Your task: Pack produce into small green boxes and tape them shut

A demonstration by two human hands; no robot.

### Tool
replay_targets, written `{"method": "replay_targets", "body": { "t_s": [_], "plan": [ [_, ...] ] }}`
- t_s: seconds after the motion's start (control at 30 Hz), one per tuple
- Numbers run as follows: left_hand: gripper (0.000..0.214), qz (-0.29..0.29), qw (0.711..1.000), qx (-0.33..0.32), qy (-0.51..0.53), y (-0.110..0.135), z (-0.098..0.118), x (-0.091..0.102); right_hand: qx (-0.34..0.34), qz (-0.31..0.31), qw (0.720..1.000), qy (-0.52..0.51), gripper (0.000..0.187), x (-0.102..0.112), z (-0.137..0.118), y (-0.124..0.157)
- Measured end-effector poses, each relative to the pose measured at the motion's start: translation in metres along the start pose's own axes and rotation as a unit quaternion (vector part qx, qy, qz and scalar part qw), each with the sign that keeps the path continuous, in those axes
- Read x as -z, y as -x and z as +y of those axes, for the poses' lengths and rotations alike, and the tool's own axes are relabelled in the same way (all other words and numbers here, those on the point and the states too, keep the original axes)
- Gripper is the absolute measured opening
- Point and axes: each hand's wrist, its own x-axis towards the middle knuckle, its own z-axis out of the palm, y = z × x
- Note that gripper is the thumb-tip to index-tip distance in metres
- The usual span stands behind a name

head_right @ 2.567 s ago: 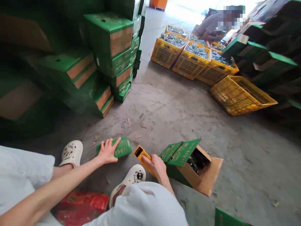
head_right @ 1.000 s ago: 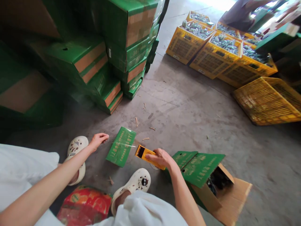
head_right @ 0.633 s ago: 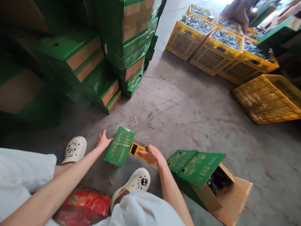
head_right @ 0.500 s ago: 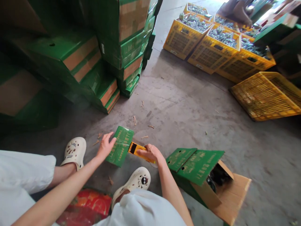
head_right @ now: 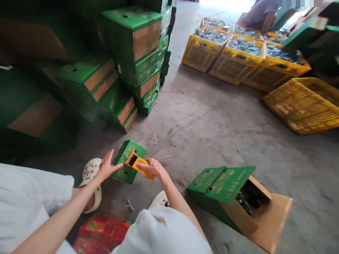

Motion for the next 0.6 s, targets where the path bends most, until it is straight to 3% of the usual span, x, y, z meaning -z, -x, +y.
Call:
{"method": "replay_targets", "body": {
  "t_s": [0.07, 0.13, 0.3, 0.4, 0.6],
  "plan": [
    [0.088, 0.072, 0.997, -0.031, -0.023, 0.009, 0.001, 0.001, 0.005, 0.017, 1.0, -0.002, 0.061, -0.008, -0.011, -0.009],
    [0.087, 0.105, 0.989, -0.073, -0.075, 0.028, 0.014, -0.011, 0.0, 0.021, 1.0, -0.001, 0.059, -0.011, -0.015, -0.013],
    [0.131, 0.112, 0.969, -0.075, -0.209, 0.064, 0.046, -0.048, -0.013, 0.039, 0.999, -0.004, 0.053, -0.012, -0.013, -0.007],
    [0.138, 0.096, 0.963, -0.074, -0.24, 0.057, 0.046, -0.05, -0.022, 0.04, 0.998, -0.039, 0.048, -0.019, -0.016, -0.003],
    [0.139, 0.063, 0.963, -0.06, -0.255, 0.027, 0.042, -0.033, -0.02, 0.032, 0.992, -0.116, 0.051, -0.032, -0.014, 0.015]
  ]
}}
